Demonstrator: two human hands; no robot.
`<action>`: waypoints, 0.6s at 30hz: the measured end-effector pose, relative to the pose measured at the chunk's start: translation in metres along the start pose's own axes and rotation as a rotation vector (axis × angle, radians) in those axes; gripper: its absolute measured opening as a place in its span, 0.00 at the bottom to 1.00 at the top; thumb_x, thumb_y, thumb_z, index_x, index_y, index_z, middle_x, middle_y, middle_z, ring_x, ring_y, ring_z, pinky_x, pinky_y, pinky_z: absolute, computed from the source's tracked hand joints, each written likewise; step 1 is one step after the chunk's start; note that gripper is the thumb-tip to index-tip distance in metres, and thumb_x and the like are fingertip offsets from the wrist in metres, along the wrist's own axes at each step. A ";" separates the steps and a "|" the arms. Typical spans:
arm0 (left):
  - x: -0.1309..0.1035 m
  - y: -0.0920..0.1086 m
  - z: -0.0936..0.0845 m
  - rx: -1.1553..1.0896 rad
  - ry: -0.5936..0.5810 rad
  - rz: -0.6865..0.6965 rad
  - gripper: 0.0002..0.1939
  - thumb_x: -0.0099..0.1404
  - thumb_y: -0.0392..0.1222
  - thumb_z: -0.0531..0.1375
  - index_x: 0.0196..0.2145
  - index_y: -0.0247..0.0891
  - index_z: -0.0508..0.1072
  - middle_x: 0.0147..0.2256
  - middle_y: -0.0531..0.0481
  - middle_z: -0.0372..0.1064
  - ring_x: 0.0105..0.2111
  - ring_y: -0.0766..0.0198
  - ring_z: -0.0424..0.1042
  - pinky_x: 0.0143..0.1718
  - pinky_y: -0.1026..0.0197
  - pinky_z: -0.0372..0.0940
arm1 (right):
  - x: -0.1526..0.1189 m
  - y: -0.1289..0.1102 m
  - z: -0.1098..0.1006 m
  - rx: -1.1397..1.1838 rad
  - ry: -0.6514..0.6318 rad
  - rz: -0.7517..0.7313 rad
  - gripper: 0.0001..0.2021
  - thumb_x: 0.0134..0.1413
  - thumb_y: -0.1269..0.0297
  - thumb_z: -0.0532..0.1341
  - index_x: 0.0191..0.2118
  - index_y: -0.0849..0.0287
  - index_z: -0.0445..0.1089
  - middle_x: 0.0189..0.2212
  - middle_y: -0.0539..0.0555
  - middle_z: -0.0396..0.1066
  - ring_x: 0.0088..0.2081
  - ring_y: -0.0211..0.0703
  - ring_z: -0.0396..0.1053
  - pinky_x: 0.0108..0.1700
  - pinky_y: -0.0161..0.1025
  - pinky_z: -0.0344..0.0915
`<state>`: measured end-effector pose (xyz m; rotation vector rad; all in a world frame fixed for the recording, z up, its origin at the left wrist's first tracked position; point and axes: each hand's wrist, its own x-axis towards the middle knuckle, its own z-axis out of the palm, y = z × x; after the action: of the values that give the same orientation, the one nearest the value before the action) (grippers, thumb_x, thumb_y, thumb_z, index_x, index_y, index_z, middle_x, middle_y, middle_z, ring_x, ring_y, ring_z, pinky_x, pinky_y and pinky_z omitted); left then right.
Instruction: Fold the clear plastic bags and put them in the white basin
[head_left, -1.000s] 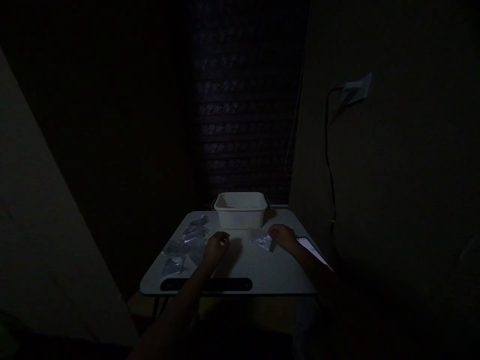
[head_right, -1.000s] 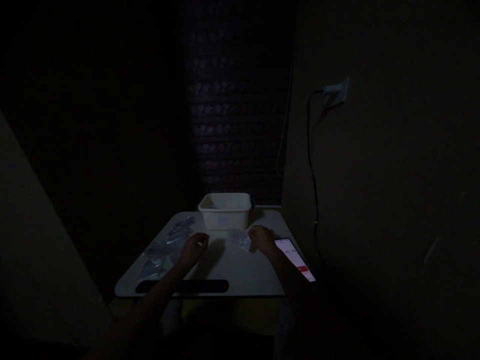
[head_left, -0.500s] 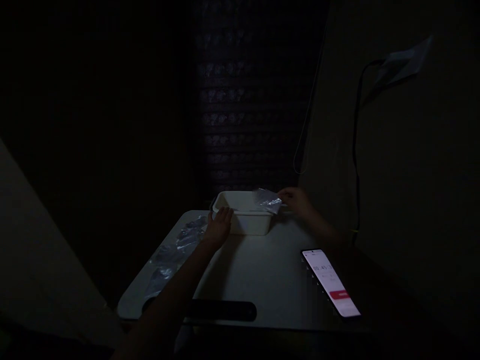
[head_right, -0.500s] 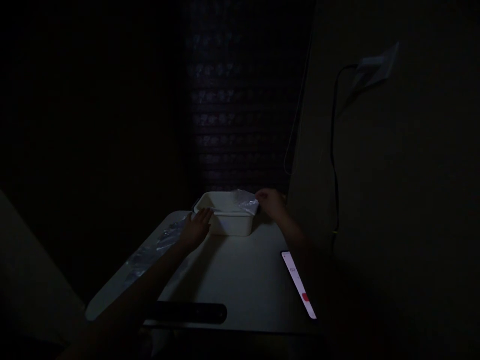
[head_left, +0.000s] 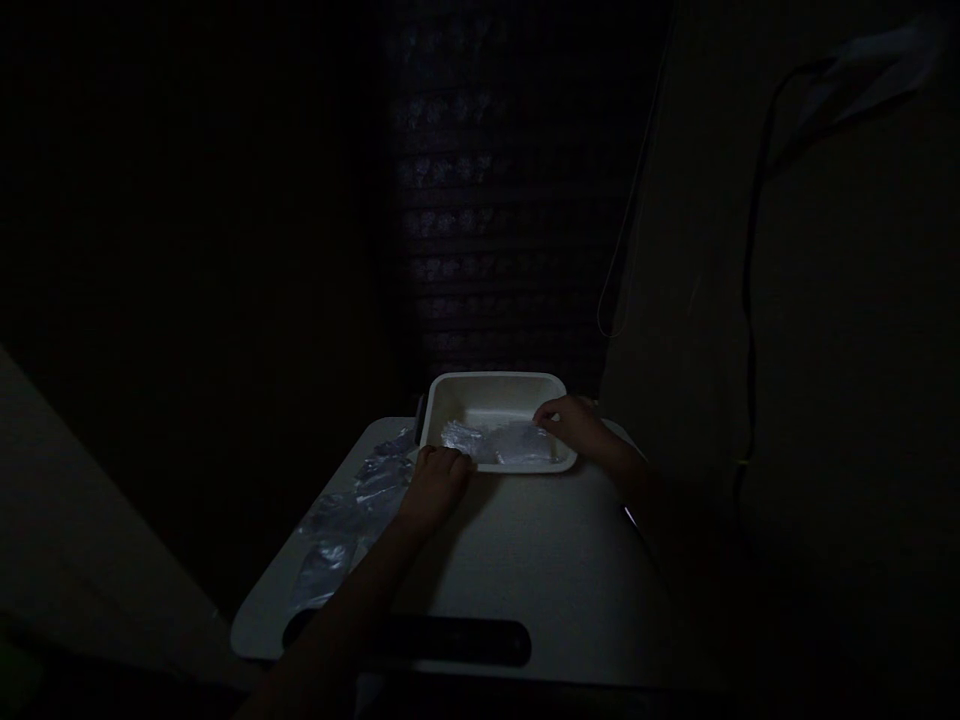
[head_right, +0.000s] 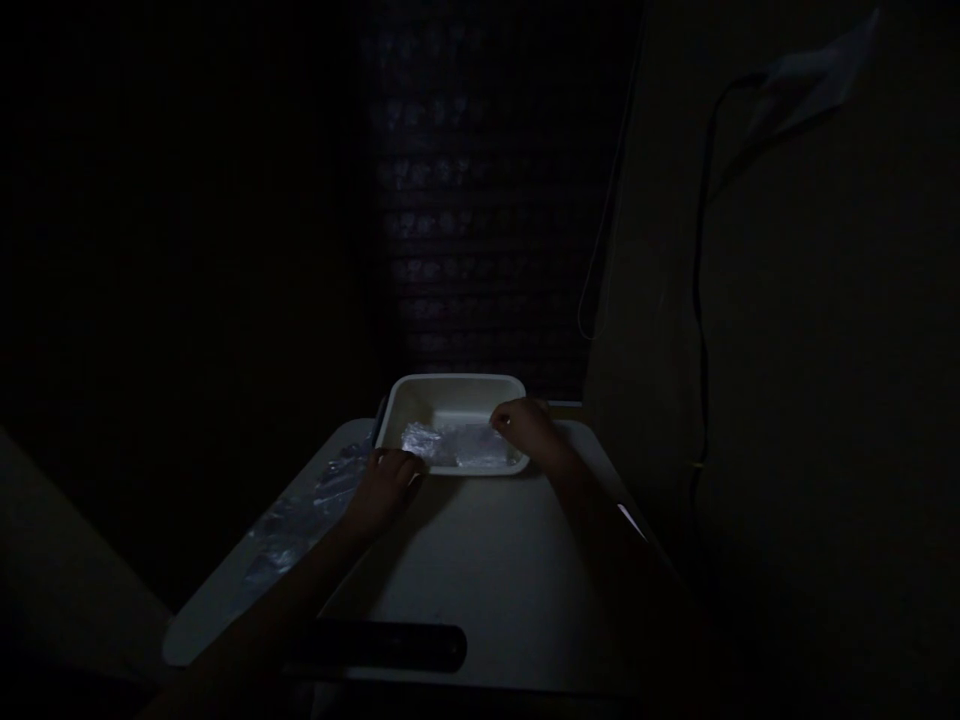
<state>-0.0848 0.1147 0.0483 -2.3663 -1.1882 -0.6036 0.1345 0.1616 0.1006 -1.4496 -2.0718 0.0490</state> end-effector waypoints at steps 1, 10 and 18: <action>-0.001 0.000 0.000 0.002 -0.006 0.015 0.06 0.55 0.36 0.47 0.31 0.37 0.61 0.31 0.49 0.61 0.33 0.64 0.58 0.37 0.57 0.48 | 0.000 0.001 0.001 -0.016 -0.018 -0.017 0.07 0.38 0.68 0.53 0.22 0.56 0.67 0.23 0.49 0.68 0.29 0.38 0.63 0.38 0.38 0.48; -0.003 0.003 0.001 0.022 -0.019 0.076 0.06 0.55 0.37 0.47 0.30 0.36 0.61 0.30 0.48 0.61 0.31 0.64 0.58 0.34 0.60 0.52 | -0.003 0.004 0.011 -0.111 0.009 -0.037 0.08 0.37 0.66 0.55 0.29 0.54 0.66 0.31 0.51 0.66 0.38 0.42 0.59 0.44 0.45 0.40; 0.001 0.002 0.003 -0.006 0.040 0.024 0.06 0.55 0.36 0.46 0.31 0.36 0.61 0.30 0.49 0.61 0.32 0.64 0.58 0.34 0.60 0.51 | -0.005 0.018 -0.011 -0.017 0.182 0.006 0.12 0.41 0.68 0.51 0.35 0.57 0.64 0.36 0.53 0.64 0.37 0.40 0.59 0.39 0.38 0.51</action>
<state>-0.0824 0.1161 0.0457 -2.3587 -1.1411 -0.6451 0.1564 0.1615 0.1004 -1.4154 -1.9244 -0.0956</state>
